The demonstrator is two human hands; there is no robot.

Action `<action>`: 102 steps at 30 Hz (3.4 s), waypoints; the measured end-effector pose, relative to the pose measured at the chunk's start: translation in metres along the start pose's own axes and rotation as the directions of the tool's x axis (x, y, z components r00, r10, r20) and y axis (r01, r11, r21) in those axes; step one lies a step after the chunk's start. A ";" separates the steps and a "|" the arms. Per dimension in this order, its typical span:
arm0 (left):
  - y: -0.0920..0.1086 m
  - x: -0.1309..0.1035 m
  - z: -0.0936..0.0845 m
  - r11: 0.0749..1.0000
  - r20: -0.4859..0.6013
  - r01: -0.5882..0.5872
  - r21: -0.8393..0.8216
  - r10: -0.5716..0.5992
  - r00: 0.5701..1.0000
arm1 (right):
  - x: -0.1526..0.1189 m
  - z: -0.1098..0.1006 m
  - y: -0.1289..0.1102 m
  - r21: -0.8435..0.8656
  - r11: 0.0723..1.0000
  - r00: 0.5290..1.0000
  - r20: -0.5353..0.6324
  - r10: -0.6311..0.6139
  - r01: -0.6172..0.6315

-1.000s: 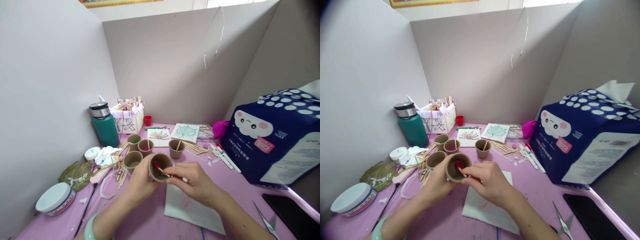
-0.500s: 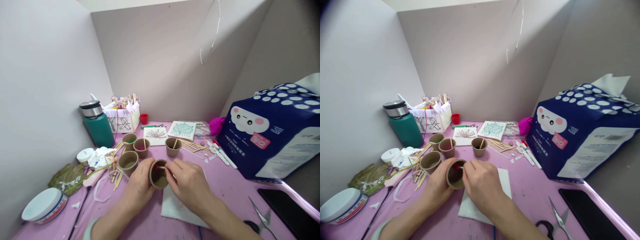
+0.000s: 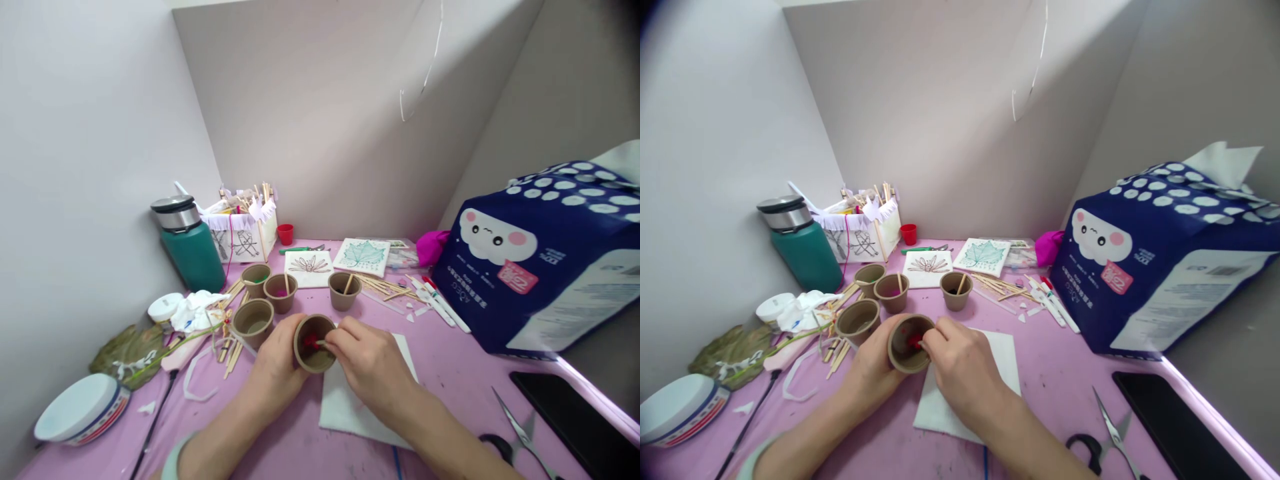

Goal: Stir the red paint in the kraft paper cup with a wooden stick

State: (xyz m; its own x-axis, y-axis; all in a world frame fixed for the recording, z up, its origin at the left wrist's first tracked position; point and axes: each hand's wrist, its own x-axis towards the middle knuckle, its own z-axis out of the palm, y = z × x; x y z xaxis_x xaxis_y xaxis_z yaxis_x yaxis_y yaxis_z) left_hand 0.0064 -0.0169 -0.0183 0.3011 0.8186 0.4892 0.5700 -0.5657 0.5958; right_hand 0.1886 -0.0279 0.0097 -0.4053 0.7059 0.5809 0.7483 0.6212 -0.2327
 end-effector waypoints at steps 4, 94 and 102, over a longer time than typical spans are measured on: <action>-0.003 0.000 0.000 0.996 -0.030 -0.044 0.079 0.047 0.998 | -0.002 0.002 -0.004 -0.147 0.989 0.996 -0.090 -0.022 0.009; -0.004 0.004 0.000 0.996 0.015 0.070 -0.063 -0.070 0.997 | 0.005 0.003 0.003 0.271 0.960 0.998 -0.019 -0.065 0.067; -0.002 0.004 0.000 0.994 0.017 0.072 -0.080 -0.071 0.997 | 0.005 0.008 0.002 0.138 0.979 0.987 0.026 -0.157 0.152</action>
State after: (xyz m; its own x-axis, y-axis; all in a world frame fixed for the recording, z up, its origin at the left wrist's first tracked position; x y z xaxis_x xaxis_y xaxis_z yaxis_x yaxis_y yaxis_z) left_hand 0.0064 -0.0126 -0.0176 0.2731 0.8582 0.4346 0.5270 -0.5115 0.6788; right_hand 0.1843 -0.0204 0.0061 -0.5318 0.6080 0.5895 0.5978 0.7626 -0.2472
